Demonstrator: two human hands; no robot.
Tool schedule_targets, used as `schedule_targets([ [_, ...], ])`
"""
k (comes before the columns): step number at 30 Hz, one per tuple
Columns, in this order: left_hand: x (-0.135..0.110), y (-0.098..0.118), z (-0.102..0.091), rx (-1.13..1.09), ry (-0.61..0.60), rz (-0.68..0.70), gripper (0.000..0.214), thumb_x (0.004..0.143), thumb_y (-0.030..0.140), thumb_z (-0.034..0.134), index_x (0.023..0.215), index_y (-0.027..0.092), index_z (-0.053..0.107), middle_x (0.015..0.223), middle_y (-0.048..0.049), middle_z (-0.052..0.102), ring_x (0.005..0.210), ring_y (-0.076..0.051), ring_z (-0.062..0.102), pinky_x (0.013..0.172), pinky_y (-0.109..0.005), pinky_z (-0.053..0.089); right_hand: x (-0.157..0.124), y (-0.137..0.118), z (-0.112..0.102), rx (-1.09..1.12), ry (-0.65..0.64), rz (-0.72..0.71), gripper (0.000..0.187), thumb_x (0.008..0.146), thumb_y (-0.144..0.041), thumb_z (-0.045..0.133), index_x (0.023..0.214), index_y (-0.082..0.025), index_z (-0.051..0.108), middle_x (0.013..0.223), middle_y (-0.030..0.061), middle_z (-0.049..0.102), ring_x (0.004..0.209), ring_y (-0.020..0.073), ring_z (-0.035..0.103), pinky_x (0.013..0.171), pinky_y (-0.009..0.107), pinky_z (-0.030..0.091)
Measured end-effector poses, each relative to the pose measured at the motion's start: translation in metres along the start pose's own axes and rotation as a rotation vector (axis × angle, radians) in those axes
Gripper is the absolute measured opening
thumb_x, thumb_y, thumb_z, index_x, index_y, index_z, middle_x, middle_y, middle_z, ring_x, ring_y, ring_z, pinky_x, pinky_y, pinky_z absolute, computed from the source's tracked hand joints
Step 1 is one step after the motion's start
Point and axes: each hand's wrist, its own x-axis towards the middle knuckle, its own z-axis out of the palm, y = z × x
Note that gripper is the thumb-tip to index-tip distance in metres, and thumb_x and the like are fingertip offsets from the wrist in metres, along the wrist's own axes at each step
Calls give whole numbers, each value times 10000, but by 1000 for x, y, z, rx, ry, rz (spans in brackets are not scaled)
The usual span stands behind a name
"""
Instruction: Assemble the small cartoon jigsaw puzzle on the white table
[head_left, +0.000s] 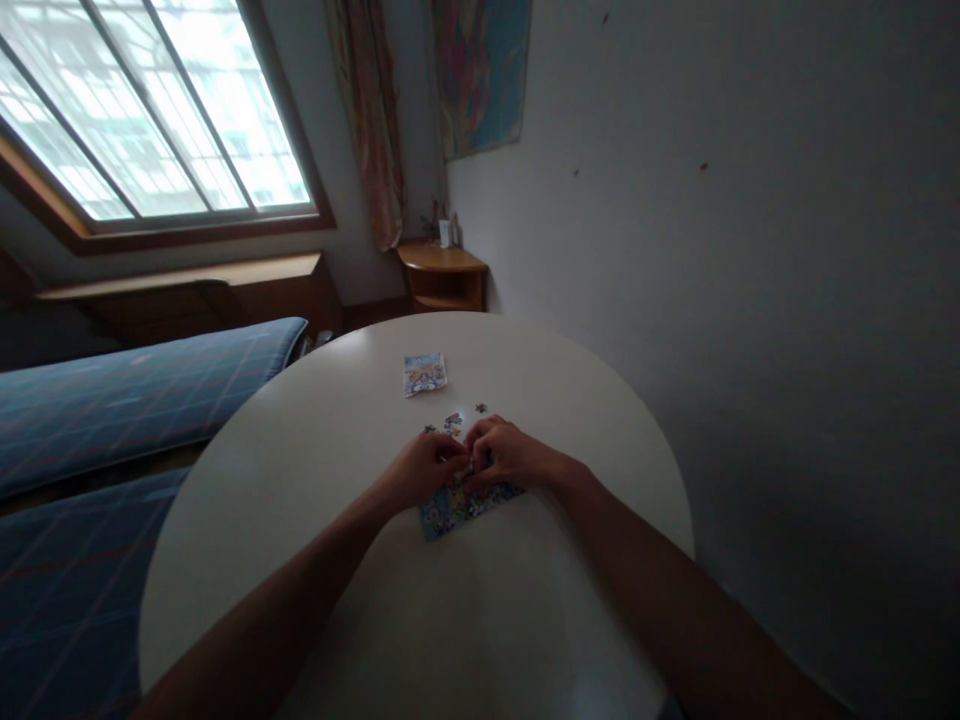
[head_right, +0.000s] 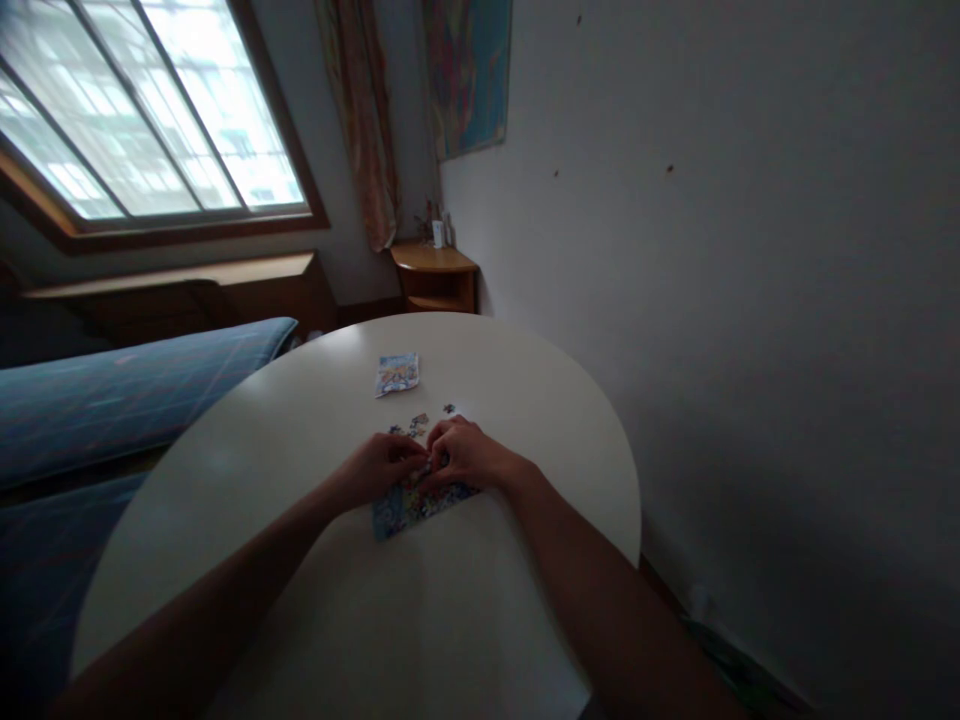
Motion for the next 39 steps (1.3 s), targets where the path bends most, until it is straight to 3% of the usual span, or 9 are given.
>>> schedule_targets([
  [8, 6, -14, 1, -88, 16, -157, 240, 797, 299, 619, 907, 130, 750, 681, -25, 708, 517, -133, 614, 506, -224, 447, 1, 2, 1, 10, -19, -14, 181, 668, -360, 883, 673, -220, 769, 993, 41, 686, 1075, 219, 569, 981, 346, 397],
  [16, 3, -10, -6, 72, 109, -54, 257, 837, 292, 601, 985, 163, 766, 931, -62, 769, 632, -159, 657, 626, -260, 500, 1, 3, 0, -27, -4, -42, 181, 690, -355, 870, 797, -228, 797, 1011, 59, 690, 1092, 243, 562, 981, 358, 397],
  [19, 2, -9, -9, 194, 135, 0, 239, 843, 273, 602, 982, 173, 768, 925, -55, 775, 703, -177, 672, 699, -271, 506, 0, 2, -1, -41, -9, -73, 152, 741, -347, 836, 852, -248, 805, 1012, 54, 692, 1083, 232, 574, 997, 358, 384],
  [24, 4, -15, -10, 273, 171, 41, 205, 849, 252, 607, 973, 185, 756, 881, -44, 760, 724, -178, 673, 692, -268, 496, 0, 0, -1, -28, 12, -84, 123, 777, -334, 804, 855, -240, 798, 1010, 54, 698, 1064, 220, 593, 984, 343, 395],
  [28, 3, -15, -16, 331, 251, 84, 181, 847, 254, 627, 966, 187, 745, 1004, -67, 719, 715, -158, 642, 718, -277, 489, -1, 0, -1, -29, 17, -99, 103, 801, -315, 779, 859, -231, 794, 986, 52, 708, 1049, 211, 598, 976, 335, 397],
  [30, 1, -12, -20, 383, 218, 123, 161, 851, 282, 637, 927, 191, 745, 980, -62, 702, 698, -152, 623, 713, -277, 482, 0, 0, -1, -43, 13, -98, 110, 806, -304, 771, 877, -224, 796, 973, 55, 710, 1045, 212, 595, 979, 337, 393],
  [35, -8, -6, -24, 450, -60, 151, 162, 847, 299, 635, 938, 224, 745, 883, -39, 706, 752, -173, 636, 698, -267, 467, 1, 4, 0, -65, 5, -103, 150, 821, -331, 759, 908, -214, 797, 939, 62, 717, 1029, 215, 592, 971, 334, 396],
  [39, -9, -8, -24, 466, -127, 160, 142, 822, 233, 621, 916, 205, 723, 871, -41, 697, 761, -172, 631, 697, -261, 465, 1, 5, 0, -75, -9, -106, 150, 820, -336, 761, 894, -210, 795, 892, 56, 717, 1008, 215, 592, 972, 338, 393],
])
